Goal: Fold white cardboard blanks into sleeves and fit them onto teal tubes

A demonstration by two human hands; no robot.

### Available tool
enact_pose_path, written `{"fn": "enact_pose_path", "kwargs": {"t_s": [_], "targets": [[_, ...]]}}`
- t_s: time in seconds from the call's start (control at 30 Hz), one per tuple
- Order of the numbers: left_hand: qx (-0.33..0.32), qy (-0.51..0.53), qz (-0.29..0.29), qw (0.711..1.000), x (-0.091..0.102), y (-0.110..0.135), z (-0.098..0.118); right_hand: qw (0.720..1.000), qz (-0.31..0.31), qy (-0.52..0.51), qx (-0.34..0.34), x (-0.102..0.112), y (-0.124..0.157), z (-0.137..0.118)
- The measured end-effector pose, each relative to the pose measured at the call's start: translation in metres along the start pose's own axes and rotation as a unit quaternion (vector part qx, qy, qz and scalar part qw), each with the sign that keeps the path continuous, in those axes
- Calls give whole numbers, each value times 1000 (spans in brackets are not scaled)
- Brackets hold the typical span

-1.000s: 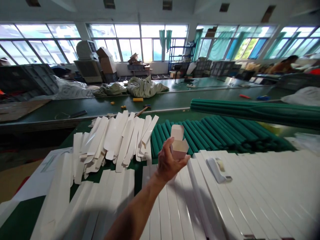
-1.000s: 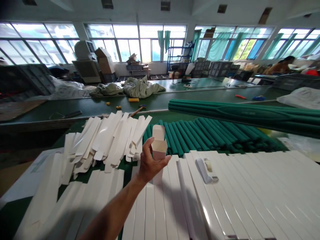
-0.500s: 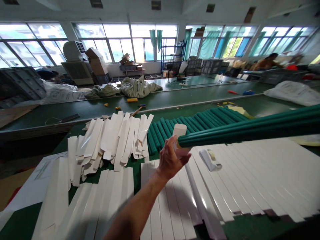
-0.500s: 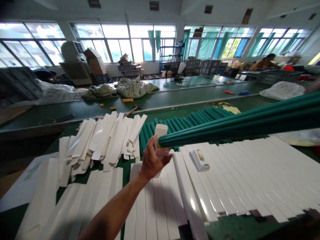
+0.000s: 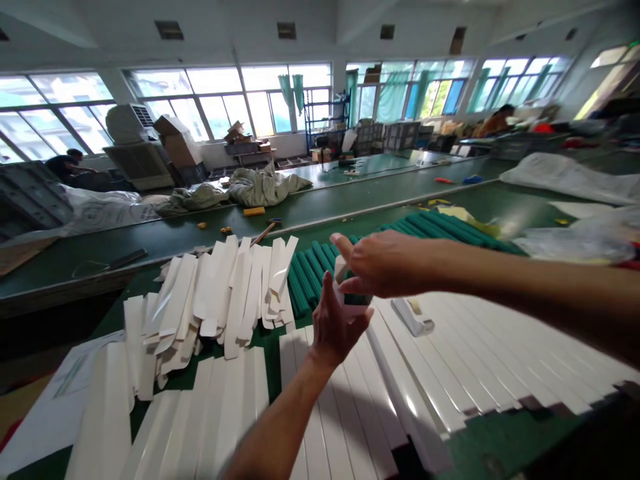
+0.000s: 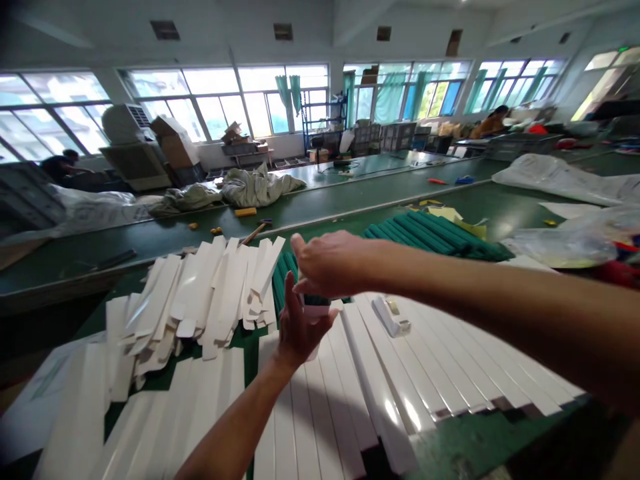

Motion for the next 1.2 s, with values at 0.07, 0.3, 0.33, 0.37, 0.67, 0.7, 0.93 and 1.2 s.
{"fn": "enact_pose_path", "kwargs": {"t_s": [0.07, 0.3, 0.33, 0.37, 0.67, 0.7, 0.93, 1.2], "targets": [[-21, -2, 29, 999, 5, -1, -5, 1000, -23, -15, -15, -4, 2, -3], [23, 30, 63, 997, 1, -2, -13, 821, 125, -511, -224, -96, 49, 19], [16, 34, 57, 998, -2, -1, -13, 785, 127, -567, -216, -114, 53, 16], [9, 40, 51, 998, -4, 0, -12, 754, 142, -609, -202, -129, 56, 12], [114, 197, 21, 974, 15, -22, 5, 694, 288, -632, -187, -148, 36, -10], [129, 206, 25, 970, 17, -24, 5, 691, 292, -634, -188, -146, 34, -11], [166, 266, 63, 948, 15, -23, 0, 686, 306, -635, -181, -145, 24, -21], [-71, 97, 39, 992, 35, -31, -9, 663, 391, -627, -120, -149, 19, -21]]}}
Point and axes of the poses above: each hand's wrist, its own y-axis away from the middle knuckle, its own x-axis out of the back of the hand, z = x × y, the point moved 1 cm from there along -y, towards the middle knuckle, and after that the axes turned 1 degree about z, right-handed, at the moved point
